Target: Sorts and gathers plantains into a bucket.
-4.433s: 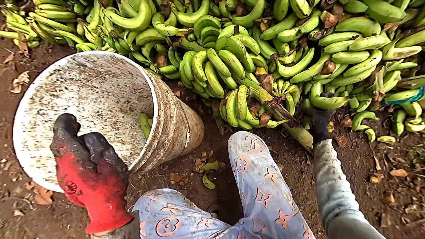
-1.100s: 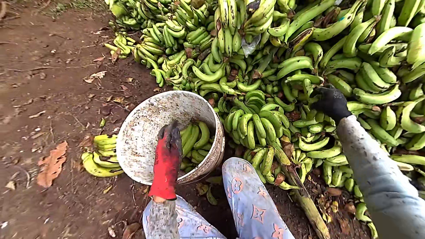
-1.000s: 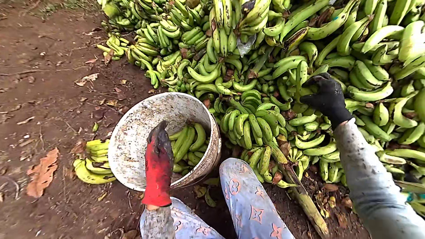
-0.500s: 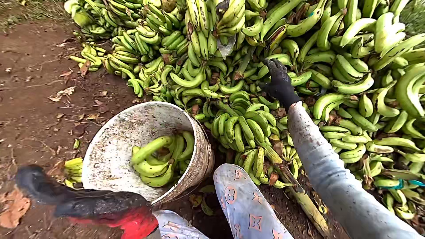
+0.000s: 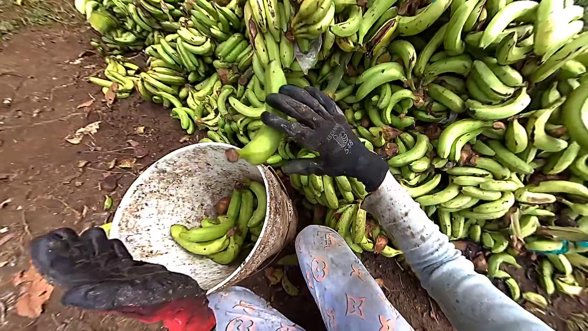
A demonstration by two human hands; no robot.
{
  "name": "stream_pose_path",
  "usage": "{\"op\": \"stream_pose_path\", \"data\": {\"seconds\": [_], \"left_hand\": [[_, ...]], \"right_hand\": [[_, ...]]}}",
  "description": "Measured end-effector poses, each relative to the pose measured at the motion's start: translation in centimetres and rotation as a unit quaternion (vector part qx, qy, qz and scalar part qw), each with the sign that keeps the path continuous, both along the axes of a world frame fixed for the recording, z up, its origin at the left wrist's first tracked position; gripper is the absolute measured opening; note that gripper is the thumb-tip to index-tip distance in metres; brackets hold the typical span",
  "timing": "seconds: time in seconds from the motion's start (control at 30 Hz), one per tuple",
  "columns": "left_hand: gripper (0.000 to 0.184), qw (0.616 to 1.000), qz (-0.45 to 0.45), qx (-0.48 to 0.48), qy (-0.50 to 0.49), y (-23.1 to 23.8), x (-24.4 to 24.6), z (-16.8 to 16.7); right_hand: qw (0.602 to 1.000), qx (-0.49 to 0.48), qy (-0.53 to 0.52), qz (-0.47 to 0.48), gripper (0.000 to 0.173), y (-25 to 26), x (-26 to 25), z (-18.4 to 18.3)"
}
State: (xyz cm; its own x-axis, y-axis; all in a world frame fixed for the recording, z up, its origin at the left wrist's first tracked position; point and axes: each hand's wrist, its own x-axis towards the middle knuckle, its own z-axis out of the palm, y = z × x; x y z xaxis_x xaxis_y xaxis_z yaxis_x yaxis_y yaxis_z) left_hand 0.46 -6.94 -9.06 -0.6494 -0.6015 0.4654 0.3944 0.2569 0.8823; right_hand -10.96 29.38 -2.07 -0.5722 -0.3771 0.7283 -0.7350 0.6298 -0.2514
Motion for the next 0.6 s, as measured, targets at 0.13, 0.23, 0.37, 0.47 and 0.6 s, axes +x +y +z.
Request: {"op": "stream_pose_path", "data": {"seconds": [0.13,0.23,0.37,0.47,0.6], "left_hand": [[0.060,0.999,-0.001,0.016,0.032,-0.5,0.1,-0.5],[0.066,0.999,-0.024,0.011,0.034,-1.2,-0.9,-0.9],[0.056,0.999,-0.026,0.022,0.012,-2.9,-1.7,-1.5],[0.047,0.996,-0.003,0.068,-0.057,0.4,0.3,0.6],[0.038,0.991,-0.073,0.102,-0.047,2.6,2.1,3.4]], "right_hand": [[0.930,-0.024,-0.217,-0.295,0.053,8.5,-1.8,-5.9],[0.802,-0.032,-0.401,-0.442,0.046,15.2,-2.9,-14.7],[0.836,-0.066,-0.317,-0.442,0.029,12.6,-0.2,-11.2],[0.911,-0.180,-0.027,-0.369,0.018,6.5,2.1,-4.4],[0.985,-0.134,-0.103,0.046,0.041,2.1,4.0,0.6]]}}
